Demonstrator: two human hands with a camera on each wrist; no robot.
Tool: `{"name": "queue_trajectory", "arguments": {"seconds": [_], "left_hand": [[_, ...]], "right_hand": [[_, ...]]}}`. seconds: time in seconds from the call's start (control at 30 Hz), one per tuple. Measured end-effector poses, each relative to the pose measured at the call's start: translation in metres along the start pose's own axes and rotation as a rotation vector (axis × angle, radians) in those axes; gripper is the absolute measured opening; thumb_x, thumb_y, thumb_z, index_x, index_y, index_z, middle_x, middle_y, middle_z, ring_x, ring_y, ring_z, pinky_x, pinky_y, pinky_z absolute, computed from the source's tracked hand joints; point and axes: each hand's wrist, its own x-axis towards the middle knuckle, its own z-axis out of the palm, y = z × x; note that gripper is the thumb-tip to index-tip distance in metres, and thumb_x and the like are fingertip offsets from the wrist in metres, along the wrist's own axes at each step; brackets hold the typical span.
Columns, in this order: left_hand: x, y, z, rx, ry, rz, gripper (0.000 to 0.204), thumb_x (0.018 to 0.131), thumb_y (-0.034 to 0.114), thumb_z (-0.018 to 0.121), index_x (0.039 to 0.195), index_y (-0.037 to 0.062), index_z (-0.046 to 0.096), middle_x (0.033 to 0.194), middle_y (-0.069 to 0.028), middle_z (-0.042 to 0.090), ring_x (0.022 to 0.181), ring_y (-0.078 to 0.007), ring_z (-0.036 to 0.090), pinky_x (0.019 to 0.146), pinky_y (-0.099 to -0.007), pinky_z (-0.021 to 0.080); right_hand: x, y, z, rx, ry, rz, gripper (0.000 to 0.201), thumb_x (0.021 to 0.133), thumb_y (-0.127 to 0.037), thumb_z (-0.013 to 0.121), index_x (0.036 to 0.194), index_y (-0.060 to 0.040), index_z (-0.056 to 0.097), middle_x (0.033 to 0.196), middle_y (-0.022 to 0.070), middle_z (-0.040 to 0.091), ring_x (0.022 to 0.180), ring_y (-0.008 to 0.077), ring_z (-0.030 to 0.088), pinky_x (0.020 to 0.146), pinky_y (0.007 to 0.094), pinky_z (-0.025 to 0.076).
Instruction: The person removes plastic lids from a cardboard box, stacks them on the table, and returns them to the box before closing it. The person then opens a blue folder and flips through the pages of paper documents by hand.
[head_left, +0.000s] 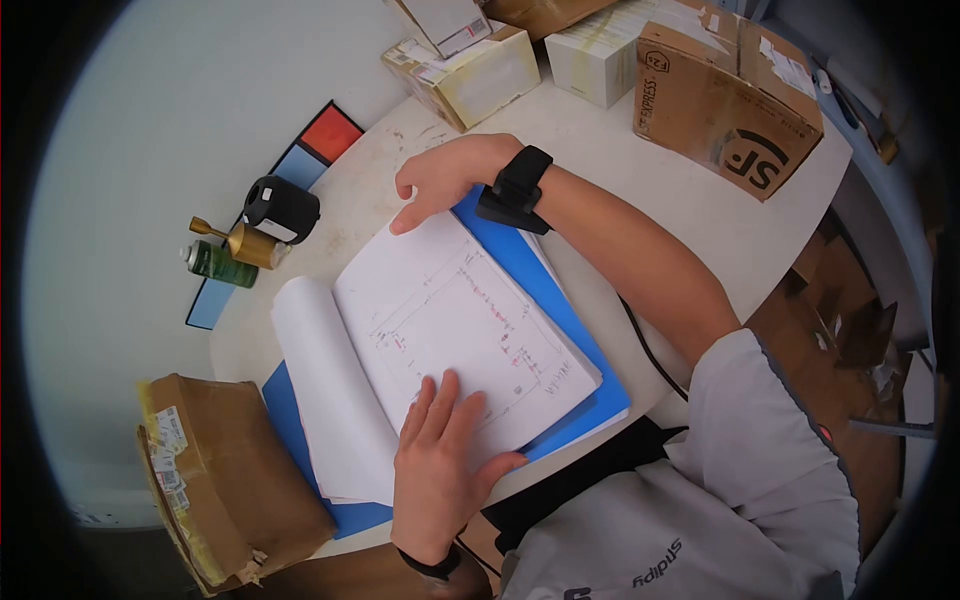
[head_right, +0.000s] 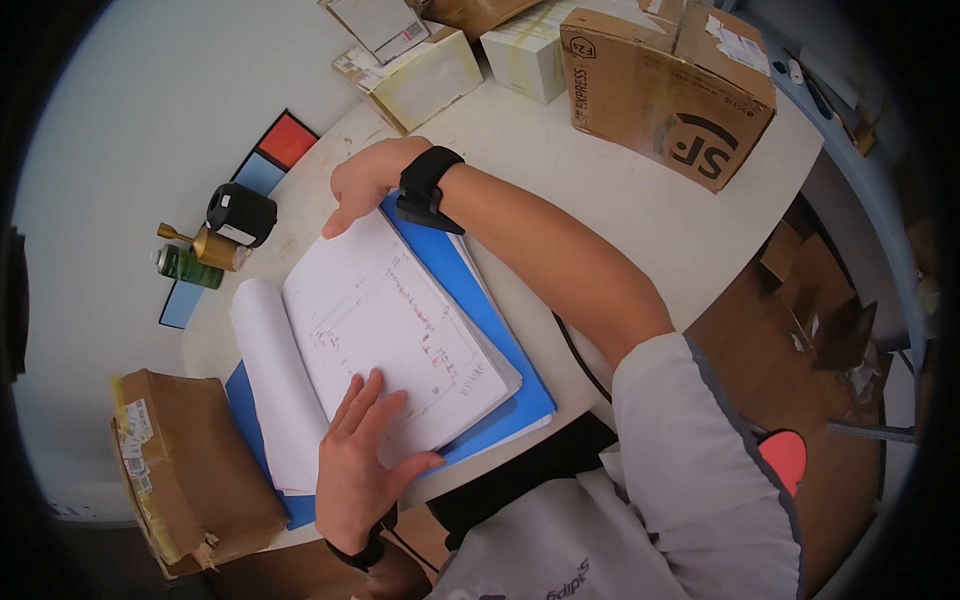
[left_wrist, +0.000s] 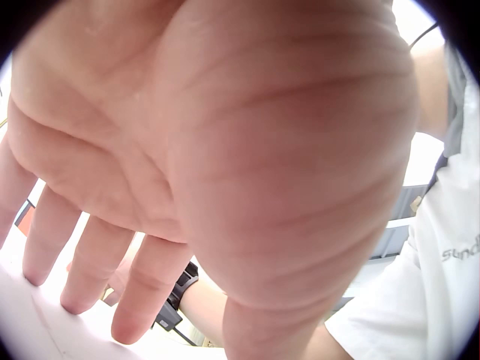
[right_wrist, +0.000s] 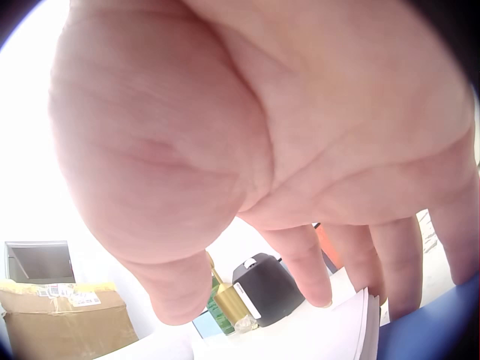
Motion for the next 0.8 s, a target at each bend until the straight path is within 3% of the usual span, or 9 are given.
{"name": "queue_trajectory", "arguments": {"seconds": [0.2,0.37,0.4,0.5,0.57,0.6,0.63,0.73,0.8], "left_hand": [[-0.003,-0.003,0.000,-0.043,-0.009,0.050,0.043,0.079,0.013,0.086,0.117,-0.0011,0.072,0.139,-0.0275,0.063,0.138,-0.0471,0.053,0.109,-0.0502,0.050],[0.010,0.018,0.018,-0.165,0.316,-0.089,0.016,0.092,0.002,0.066,0.102,-0.0072,0.073,0.105,-0.0283,0.074,0.102,-0.0462,0.072,0.108,-0.0507,0.050],[0.007,0.004,0.022,-0.101,0.407,-0.041,0.015,0.094,0.005,0.066,0.095,-0.0094,0.071,0.084,-0.0221,0.075,0.072,-0.0322,0.072,0.090,-0.0438,0.057],[-0.023,-0.014,0.004,-0.187,0.665,-0.455,0.015,0.092,0.007,0.069,0.091,-0.0081,0.068,0.080,-0.0185,0.072,0.066,-0.0277,0.066,0.066,-0.0379,0.053],[-0.055,-0.045,0.002,-0.239,0.914,-0.536,0.018,0.092,0.007,0.067,0.085,-0.0095,0.065,0.070,-0.0132,0.067,0.056,-0.0237,0.056,0.054,-0.0349,0.042],[-0.073,-0.055,-0.003,-0.176,0.849,-0.728,0.015,0.091,0.005,0.066,0.086,-0.0095,0.064,0.077,-0.0136,0.068,0.064,-0.0244,0.060,0.060,-0.0351,0.046],[-0.092,-0.064,-0.008,-0.112,0.779,-0.917,0.013,0.091,0.003,0.065,0.087,-0.0094,0.064,0.083,-0.0141,0.069,0.071,-0.0250,0.064,0.066,-0.0354,0.049],[-0.132,-0.090,0.004,0.308,0.834,-0.708,0.011,0.088,-0.002,0.064,0.098,-0.0071,0.065,0.102,-0.0172,0.068,0.094,-0.0278,0.067,0.084,-0.0377,0.051],[-0.128,-0.078,0.003,0.292,0.963,-0.726,0.016,0.087,-0.004,0.064,0.103,-0.0053,0.064,0.111,-0.0189,0.066,0.104,-0.0306,0.065,0.091,-0.0397,0.050]], "right_hand": [[0.002,-0.005,0.003,0.001,0.004,0.017,0.084,0.088,-0.070,0.065,0.143,-0.0064,0.058,0.141,0.0175,0.063,0.126,0.0325,0.062,0.100,0.0424,0.050],[0.018,0.000,0.011,-0.035,0.094,-0.048,0.070,0.099,-0.062,0.054,0.136,-0.0036,0.063,0.130,0.0211,0.068,0.122,0.0343,0.064,0.100,0.0438,0.050],[0.019,0.001,0.009,-0.041,0.098,-0.058,0.070,0.099,-0.062,0.054,0.136,-0.0036,0.063,0.130,0.0211,0.068,0.122,0.0343,0.064,0.100,0.0438,0.050],[0.018,0.007,0.002,0.062,0.225,-0.028,0.061,0.104,-0.053,0.048,0.135,-0.0030,0.064,0.129,0.0226,0.069,0.122,0.0333,0.065,0.100,0.0425,0.051],[0.013,0.008,-0.008,0.254,0.197,0.122,0.059,0.107,-0.048,0.040,0.131,-0.0021,0.067,0.132,0.0168,0.069,0.109,0.0368,0.069,0.089,0.0482,0.053],[0.017,0.013,-0.007,0.262,0.258,0.081,0.045,0.106,-0.039,0.044,0.109,-0.0008,0.068,0.102,0.0160,0.074,0.092,0.0319,0.068,0.079,0.0463,0.051],[0.023,0.018,-0.002,0.276,0.263,0.072,0.045,0.106,-0.039,0.044,0.109,-0.0008,0.068,0.102,0.0160,0.074,0.092,0.0319,0.068,0.079,0.0463,0.051],[0.030,0.020,0.009,0.083,0.322,-0.091,0.039,0.104,-0.034,0.047,0.104,-0.0004,0.066,0.096,0.0146,0.074,0.087,0.0339,0.067,0.077,0.0489,0.050],[0.018,0.004,0.007,-0.155,0.022,0.004,0.036,0.101,-0.029,0.049,0.112,-0.0002,0.068,0.108,0.0174,0.074,0.098,0.0358,0.070,0.085,0.0471,0.053]]}}
